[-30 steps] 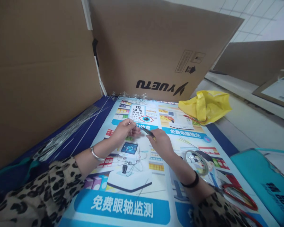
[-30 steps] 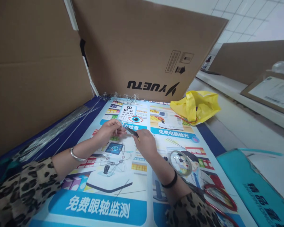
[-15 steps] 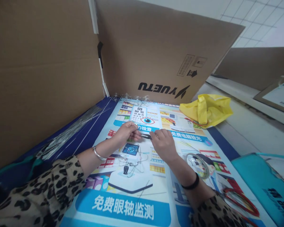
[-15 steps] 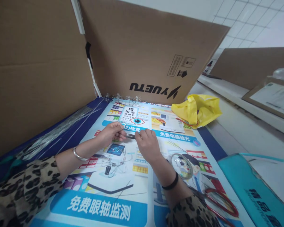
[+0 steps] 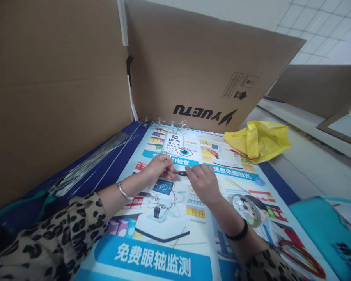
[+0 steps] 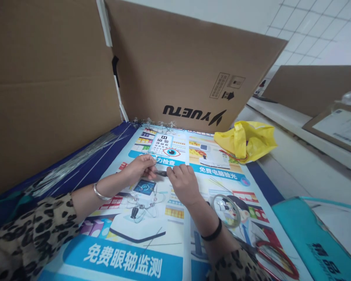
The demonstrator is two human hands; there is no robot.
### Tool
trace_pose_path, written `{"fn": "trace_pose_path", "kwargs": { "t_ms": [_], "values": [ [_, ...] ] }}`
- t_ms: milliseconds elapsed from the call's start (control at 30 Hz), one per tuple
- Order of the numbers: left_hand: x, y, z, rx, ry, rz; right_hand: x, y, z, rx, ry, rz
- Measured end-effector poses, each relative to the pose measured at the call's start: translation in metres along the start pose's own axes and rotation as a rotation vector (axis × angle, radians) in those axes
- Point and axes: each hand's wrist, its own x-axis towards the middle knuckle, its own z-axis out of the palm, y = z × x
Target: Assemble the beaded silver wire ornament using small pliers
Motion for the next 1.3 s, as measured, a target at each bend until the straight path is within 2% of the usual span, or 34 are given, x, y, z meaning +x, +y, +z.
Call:
{"fn": "trace_pose_path", "kwargs": {
  "t_ms": [433,600,767,1000,1300],
  "values": [
    [-0.0016,0.0007,0.0002,0.045,-0.020,0.001,0.0014,0.0001,-0.0026,0.043,0.026,-0.030],
    [-0.0016,0.0039,-0.0002,0.099,-0.005,0.097,0.0009,-0.0010,-0.0014,0.062,-0.041,-0.042],
    [-0.0026,0.0064,0.0006,0.152,0.026,0.170,0.0006,0.0005,-0.0022,0.042,-0.026,-0.024],
    [-0.0010,0.0025,-0.0009,0.117,0.022,0.137,0.0011,0.0015,-0.0043,-0.029,0.031,0.020],
    [-0.0027,0.0005,0.0010,0.118,-0.009,0.128,0.0003,0.0007,-0.0031,0.010,-0.008,0.006]
  ]
}}
